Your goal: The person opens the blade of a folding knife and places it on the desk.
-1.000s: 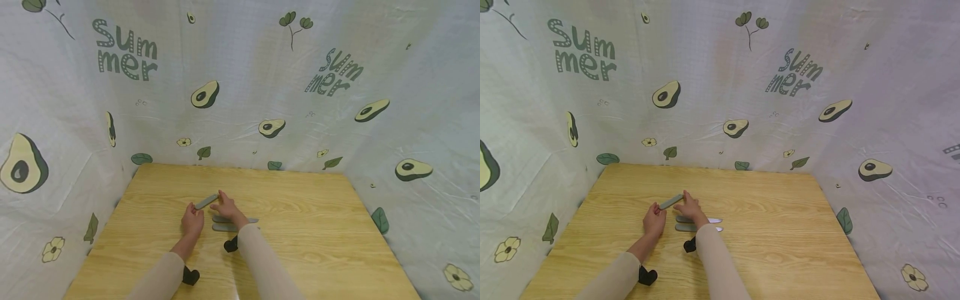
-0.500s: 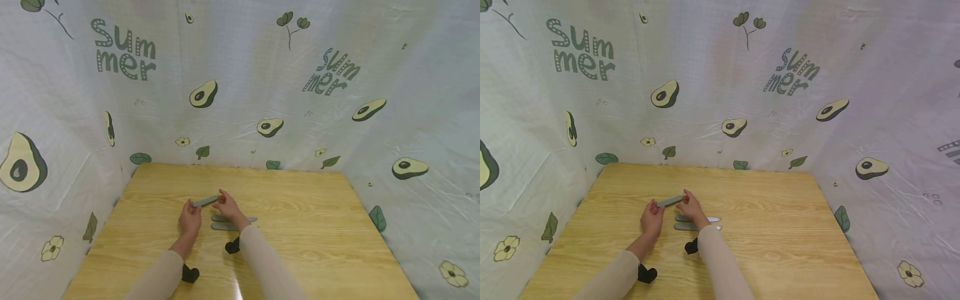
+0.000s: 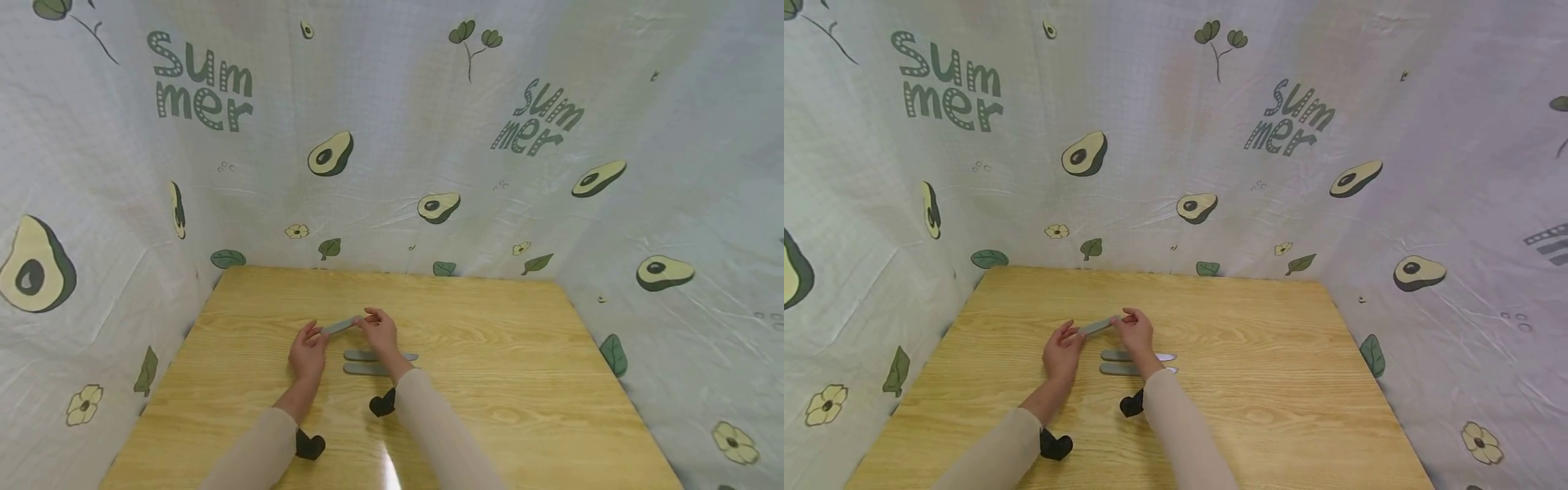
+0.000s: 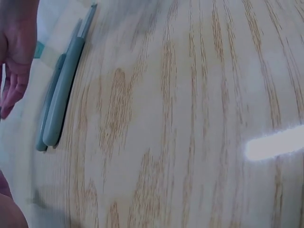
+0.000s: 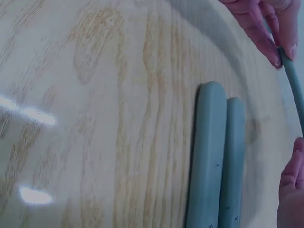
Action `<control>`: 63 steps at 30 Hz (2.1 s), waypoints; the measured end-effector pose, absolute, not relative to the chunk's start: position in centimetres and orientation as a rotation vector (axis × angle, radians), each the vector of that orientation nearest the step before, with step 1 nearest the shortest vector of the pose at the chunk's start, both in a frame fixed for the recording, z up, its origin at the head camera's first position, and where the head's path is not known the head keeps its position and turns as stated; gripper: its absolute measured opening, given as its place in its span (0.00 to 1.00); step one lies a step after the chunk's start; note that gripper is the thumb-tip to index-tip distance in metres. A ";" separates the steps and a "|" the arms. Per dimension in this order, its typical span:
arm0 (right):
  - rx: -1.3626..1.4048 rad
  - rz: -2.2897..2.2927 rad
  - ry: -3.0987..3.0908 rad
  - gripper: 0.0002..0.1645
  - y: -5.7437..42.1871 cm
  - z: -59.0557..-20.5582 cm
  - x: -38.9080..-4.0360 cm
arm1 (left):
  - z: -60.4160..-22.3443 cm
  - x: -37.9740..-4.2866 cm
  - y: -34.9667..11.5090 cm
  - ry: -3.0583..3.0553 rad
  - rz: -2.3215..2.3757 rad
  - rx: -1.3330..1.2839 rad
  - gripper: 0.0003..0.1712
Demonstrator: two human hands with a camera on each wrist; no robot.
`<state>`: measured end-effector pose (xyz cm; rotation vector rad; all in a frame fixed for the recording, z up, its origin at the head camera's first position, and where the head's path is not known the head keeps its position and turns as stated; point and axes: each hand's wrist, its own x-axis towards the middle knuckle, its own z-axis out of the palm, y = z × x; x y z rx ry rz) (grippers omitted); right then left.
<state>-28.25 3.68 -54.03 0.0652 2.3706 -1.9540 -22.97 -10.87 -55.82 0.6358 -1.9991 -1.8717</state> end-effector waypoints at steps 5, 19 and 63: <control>0.080 -2.089 2.117 0.26 4.6 -53.8 -28.3 | -55.7 -23.3 -10.4 -1.951 -2.042 0.521 0.25; -0.132 -2.003 2.079 0.20 8.8 -54.2 -27.0 | -55.2 -23.0 -8.7 -2.097 -2.222 0.348 0.18; -0.278 -1.633 2.368 0.12 10.3 -50.1 -24.6 | -55.4 -23.3 -8.5 -2.151 -2.533 0.104 0.16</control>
